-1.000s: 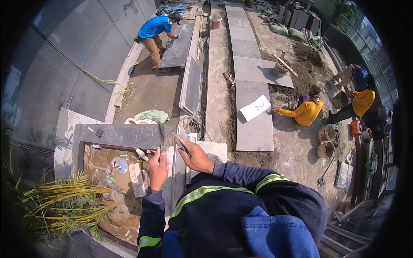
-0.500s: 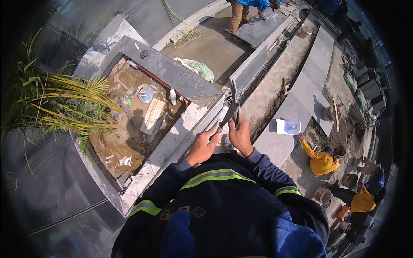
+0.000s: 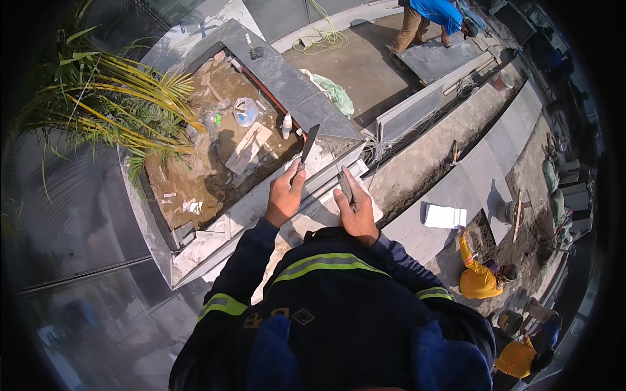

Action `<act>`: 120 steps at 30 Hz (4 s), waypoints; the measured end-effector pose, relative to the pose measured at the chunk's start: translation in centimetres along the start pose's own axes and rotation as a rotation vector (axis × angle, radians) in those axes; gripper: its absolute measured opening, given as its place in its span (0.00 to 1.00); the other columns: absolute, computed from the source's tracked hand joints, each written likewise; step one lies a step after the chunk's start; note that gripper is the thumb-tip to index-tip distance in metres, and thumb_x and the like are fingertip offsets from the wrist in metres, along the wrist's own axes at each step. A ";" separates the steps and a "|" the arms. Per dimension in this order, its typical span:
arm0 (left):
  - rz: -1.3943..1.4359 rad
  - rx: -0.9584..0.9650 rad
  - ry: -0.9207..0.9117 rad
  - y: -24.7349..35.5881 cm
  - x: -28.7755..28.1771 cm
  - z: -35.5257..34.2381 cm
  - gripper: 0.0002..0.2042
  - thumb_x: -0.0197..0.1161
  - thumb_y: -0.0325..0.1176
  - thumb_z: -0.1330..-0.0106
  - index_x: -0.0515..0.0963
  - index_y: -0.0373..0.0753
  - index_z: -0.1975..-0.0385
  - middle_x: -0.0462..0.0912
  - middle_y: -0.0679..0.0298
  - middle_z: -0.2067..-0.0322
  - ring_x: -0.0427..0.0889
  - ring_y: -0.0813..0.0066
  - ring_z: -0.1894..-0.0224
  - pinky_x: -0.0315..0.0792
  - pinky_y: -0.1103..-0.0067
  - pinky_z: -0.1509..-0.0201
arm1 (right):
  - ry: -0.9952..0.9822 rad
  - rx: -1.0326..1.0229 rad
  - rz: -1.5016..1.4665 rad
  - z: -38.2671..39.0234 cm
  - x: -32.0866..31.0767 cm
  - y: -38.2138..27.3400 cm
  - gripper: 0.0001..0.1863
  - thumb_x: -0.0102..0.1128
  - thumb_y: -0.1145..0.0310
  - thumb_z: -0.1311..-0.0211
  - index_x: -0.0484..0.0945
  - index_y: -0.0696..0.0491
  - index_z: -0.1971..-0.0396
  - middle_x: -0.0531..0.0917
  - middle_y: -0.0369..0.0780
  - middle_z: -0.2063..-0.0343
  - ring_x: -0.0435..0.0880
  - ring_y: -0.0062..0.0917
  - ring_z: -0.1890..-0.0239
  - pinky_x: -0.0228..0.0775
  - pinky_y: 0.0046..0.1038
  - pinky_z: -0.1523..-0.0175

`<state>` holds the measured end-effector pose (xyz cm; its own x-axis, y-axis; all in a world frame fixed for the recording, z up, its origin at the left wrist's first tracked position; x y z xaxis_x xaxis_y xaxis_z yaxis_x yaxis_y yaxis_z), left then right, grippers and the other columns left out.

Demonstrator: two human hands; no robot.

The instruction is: The person scoops mortar from a bucket and applies it to a stone ledge using a trowel and a smaller hand tool. They smooth the mortar along the edge and joints, occasionally scraping excess material. Other workers are visible in the background.

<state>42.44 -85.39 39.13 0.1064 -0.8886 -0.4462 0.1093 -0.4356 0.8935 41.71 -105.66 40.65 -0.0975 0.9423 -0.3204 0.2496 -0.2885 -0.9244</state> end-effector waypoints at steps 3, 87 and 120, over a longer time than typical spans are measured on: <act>-0.015 0.084 -0.129 3.1 1.2 3.7 0.22 0.56 0.38 0.25 0.74 0.30 0.38 0.84 0.39 0.57 0.85 0.47 0.54 0.75 0.69 0.49 | 0.010 0.219 -0.103 -3.4 -1.8 6.0 0.20 0.45 0.61 0.22 0.74 0.63 0.46 0.76 0.39 0.73 0.73 0.24 0.69 0.67 0.28 0.60; -0.048 0.104 -0.165 2.3 2.9 2.6 0.23 0.55 0.38 0.24 0.72 0.24 0.39 0.78 0.51 0.69 0.76 0.64 0.64 0.72 0.72 0.58 | 0.081 0.181 -0.257 0.9 3.0 2.6 0.27 0.53 0.79 0.32 0.65 0.69 0.34 0.79 0.53 0.42 0.77 0.31 0.40 0.68 0.29 0.36; 0.167 0.084 0.102 0.8 -3.8 5.7 0.21 0.50 0.44 0.21 0.73 0.34 0.72 0.70 0.62 0.82 0.69 0.74 0.77 0.67 0.72 0.68 | -0.043 0.390 -0.887 0.0 3.6 -0.9 0.18 0.50 0.51 0.21 0.71 0.52 0.65 0.73 0.33 0.79 0.71 0.18 0.84 0.62 0.21 0.78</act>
<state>36.49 -83.23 41.86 0.2158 -0.9322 -0.2904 -0.0004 -0.2975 0.9547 41.10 -102.06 40.33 -0.1338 0.8398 0.5261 -0.2677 0.4805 -0.8351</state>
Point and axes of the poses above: each hand's wrist, its own z-axis away from the middle knuckle, its own x-axis out of the palm, y = z × x, the point moved 9 cm from there along -z, towards the middle knuckle
